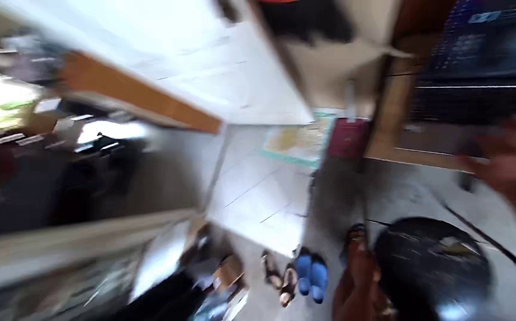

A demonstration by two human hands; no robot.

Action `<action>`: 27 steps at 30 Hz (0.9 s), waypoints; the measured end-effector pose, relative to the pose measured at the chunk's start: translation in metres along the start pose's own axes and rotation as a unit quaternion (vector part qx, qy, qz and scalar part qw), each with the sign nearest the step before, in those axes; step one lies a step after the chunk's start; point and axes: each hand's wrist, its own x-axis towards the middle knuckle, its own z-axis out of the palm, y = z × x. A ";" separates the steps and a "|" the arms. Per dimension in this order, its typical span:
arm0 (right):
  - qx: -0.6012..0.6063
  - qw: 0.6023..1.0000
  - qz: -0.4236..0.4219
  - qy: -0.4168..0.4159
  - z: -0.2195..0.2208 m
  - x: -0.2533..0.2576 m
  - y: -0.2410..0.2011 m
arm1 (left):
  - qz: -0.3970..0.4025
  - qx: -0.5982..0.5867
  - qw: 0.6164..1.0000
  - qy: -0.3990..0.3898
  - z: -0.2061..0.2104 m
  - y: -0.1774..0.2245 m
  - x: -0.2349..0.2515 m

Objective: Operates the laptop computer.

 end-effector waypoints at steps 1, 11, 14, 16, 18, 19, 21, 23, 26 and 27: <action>-0.022 0.999 -0.024 0.028 0.021 -0.010 0.037 | 0.006 0.038 0.999 0.005 0.012 -0.007 0.008; -0.069 0.996 -0.020 -0.051 0.029 -0.006 0.059 | -0.046 0.139 0.989 0.003 0.031 -0.010 0.024; -0.070 0.994 -0.017 -0.081 0.028 -0.002 0.060 | -0.049 0.147 0.988 0.001 0.032 -0.009 0.024; -0.071 0.994 -0.020 -0.085 0.028 -0.002 0.061 | -0.055 0.149 0.987 0.002 0.032 -0.009 0.025; -0.076 0.993 -0.022 -0.084 0.028 -0.003 0.060 | -0.063 0.151 0.987 0.001 0.032 -0.008 0.025; -0.075 0.993 -0.023 -0.083 0.027 -0.003 0.060 | -0.068 0.152 0.986 0.001 0.032 -0.007 0.025; -0.072 0.994 -0.024 -0.078 0.026 -0.003 0.059 | -0.072 0.152 0.986 0.002 0.032 -0.007 0.026; -0.067 0.995 -0.027 -0.073 0.028 -0.004 0.059 | -0.070 0.155 0.985 0.004 0.032 -0.007 0.026; -0.058 0.996 -0.037 -0.064 0.030 -0.004 0.061 | -0.075 0.161 0.984 0.001 0.031 -0.006 0.025; -0.055 0.996 -0.037 -0.062 0.030 -0.004 0.061 | -0.077 0.160 0.984 -0.001 0.031 -0.005 0.024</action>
